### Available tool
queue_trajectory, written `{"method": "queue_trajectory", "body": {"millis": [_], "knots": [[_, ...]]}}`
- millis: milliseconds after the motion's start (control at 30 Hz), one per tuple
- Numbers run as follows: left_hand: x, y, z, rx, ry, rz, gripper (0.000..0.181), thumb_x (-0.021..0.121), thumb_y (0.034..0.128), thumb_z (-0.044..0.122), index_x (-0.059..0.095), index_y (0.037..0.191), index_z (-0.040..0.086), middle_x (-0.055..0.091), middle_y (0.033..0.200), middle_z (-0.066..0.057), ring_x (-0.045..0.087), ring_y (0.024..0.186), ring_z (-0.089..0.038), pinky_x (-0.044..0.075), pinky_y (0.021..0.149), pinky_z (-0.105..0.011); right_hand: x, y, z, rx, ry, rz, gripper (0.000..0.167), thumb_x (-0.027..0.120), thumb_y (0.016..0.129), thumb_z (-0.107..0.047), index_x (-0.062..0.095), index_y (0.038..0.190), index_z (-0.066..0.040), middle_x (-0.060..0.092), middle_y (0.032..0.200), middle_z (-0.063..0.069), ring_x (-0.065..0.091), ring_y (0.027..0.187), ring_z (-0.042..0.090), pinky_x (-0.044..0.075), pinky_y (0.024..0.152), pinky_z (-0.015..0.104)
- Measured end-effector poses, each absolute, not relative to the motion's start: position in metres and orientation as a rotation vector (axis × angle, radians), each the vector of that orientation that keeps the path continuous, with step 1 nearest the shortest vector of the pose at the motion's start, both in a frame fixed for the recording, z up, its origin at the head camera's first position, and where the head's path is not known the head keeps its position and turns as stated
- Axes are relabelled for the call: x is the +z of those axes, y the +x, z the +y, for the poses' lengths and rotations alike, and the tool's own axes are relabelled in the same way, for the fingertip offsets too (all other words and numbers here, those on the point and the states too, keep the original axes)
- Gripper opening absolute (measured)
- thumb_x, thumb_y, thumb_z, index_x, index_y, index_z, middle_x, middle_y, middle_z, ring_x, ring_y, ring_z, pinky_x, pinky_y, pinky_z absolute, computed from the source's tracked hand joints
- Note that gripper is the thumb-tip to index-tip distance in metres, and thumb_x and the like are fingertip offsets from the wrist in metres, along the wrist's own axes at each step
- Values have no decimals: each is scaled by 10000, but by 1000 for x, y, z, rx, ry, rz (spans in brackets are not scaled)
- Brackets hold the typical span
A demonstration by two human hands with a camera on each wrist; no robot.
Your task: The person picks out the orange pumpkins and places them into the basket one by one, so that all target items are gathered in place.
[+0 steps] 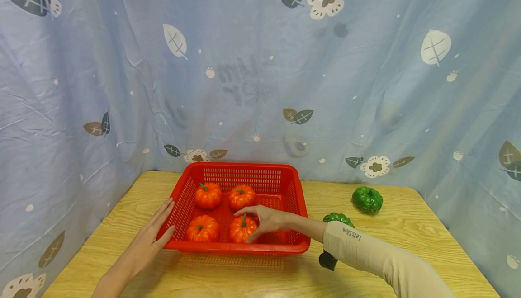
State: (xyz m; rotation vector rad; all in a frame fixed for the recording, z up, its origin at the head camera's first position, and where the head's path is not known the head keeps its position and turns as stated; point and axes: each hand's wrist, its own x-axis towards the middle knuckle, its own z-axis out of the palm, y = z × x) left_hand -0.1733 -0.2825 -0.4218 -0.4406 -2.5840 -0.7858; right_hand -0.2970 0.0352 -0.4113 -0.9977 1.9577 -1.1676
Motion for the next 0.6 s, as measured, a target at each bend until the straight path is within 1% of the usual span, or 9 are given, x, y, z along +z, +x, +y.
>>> {"method": "queue_trajectory", "body": {"millis": [33,100,200,267,333,433,500,533,600], "knots": [[-422,-173,-282,-786,-440,-2585,569,581,954,136,359,1442,-58,320,1508,-199,254,1366,-111,89,979,6,-411,-297,36,-1162,-1005,1956,675,767,754,61,496,1363,-40,580,1199,23,565,1017,99,482,872,255],[-421,-174,-282,-794,-442,-2585,570,580,954,133,358,1443,-56,319,1510,-197,273,1370,-154,89,976,7,-410,-297,38,-1134,-1040,1972,679,774,752,45,490,1364,-28,566,1234,39,549,1059,115,473,894,260],[-421,-174,-282,-803,-439,-2591,572,578,956,140,355,1447,-49,315,1513,-191,287,1369,-182,88,970,9,-408,-298,39,-1096,-1050,2020,693,790,750,17,490,1373,-36,520,1331,55,498,1184,166,433,969,287],[-422,-175,-283,-806,-437,-2594,573,578,956,142,355,1450,-44,314,1515,-187,274,1372,-152,88,967,11,-404,-297,40,-1077,-1034,2064,693,796,750,-1,494,1374,-37,489,1384,66,451,1260,212,393,1023,323],[-422,-175,-283,-806,-432,-2600,574,577,957,147,354,1452,-38,313,1517,-183,264,1372,-133,86,968,11,-400,-297,42,-1082,-1002,2094,691,797,751,0,496,1372,-26,481,1407,93,421,1304,263,356,1060,374],[-423,-176,-285,-812,-427,-2596,574,584,952,141,360,1449,-39,318,1512,-192,309,1363,-257,77,962,13,-393,-298,47,-1108,-993,2106,678,779,770,3,475,1376,17,469,1418,145,395,1322,331,325,1074,458],[-422,-177,-286,-809,-425,-2605,575,589,946,134,363,1444,-47,319,1507,-205,352,1321,-386,74,955,15,-387,-300,55,-1138,-997,2103,668,766,788,-5,460,1380,35,456,1425,173,377,1330,358,311,1074,494],[-421,-178,-287,-801,-421,-2619,576,590,946,136,365,1441,-52,318,1506,-208,365,1303,-422,74,951,16,-383,-301,59,-1161,-994,2096,659,756,797,-5,456,1382,37,451,1428,179,368,1334,367,301,1076,508],[-417,-179,-287,-729,-400,-2672,574,590,950,161,373,1437,-52,322,1504,-200,392,1283,-435,184,1047,-91,-374,-302,70,-1203,-994,2088,644,742,813,-12,451,1386,32,447,1432,178,364,1339,366,290,1081,513]]}}
